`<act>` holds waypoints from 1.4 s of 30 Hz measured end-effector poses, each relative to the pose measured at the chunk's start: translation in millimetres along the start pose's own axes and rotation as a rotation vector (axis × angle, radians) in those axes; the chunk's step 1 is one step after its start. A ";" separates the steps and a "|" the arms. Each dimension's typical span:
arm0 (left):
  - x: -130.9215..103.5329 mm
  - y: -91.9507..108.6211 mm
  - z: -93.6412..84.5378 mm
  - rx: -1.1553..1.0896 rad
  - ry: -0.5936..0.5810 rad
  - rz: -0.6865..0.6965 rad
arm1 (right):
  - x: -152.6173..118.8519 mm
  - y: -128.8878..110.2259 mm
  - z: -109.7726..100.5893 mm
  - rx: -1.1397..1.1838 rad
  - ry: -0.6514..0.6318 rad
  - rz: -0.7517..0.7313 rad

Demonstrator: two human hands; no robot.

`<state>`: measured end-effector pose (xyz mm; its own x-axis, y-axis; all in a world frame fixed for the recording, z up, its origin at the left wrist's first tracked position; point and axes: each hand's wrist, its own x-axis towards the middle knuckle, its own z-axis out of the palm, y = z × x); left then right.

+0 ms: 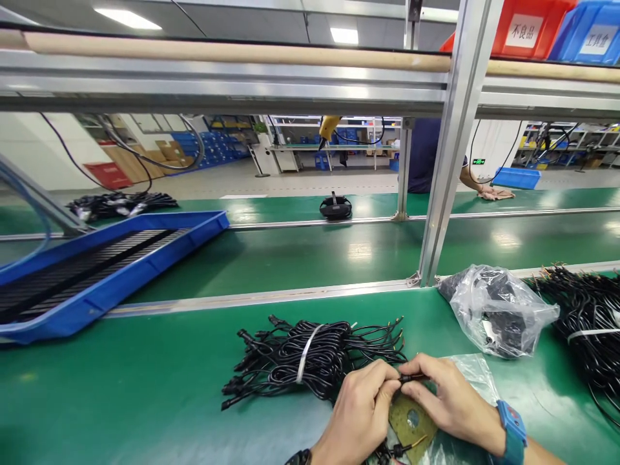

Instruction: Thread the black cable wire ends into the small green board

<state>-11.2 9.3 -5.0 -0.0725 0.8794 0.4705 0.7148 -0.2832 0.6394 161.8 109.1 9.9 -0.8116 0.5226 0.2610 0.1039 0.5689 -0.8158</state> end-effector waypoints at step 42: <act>2.3 -0.3 -0.5 -0.116 -0.027 -0.142 | -1.2 2.1 9.3 0.011 0.002 -0.028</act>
<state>-11.9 11.3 -3.8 -0.1471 0.9230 0.3555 0.6140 -0.1966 0.7644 157.7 103.8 3.1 -0.8129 0.5081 0.2847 0.0751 0.5763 -0.8138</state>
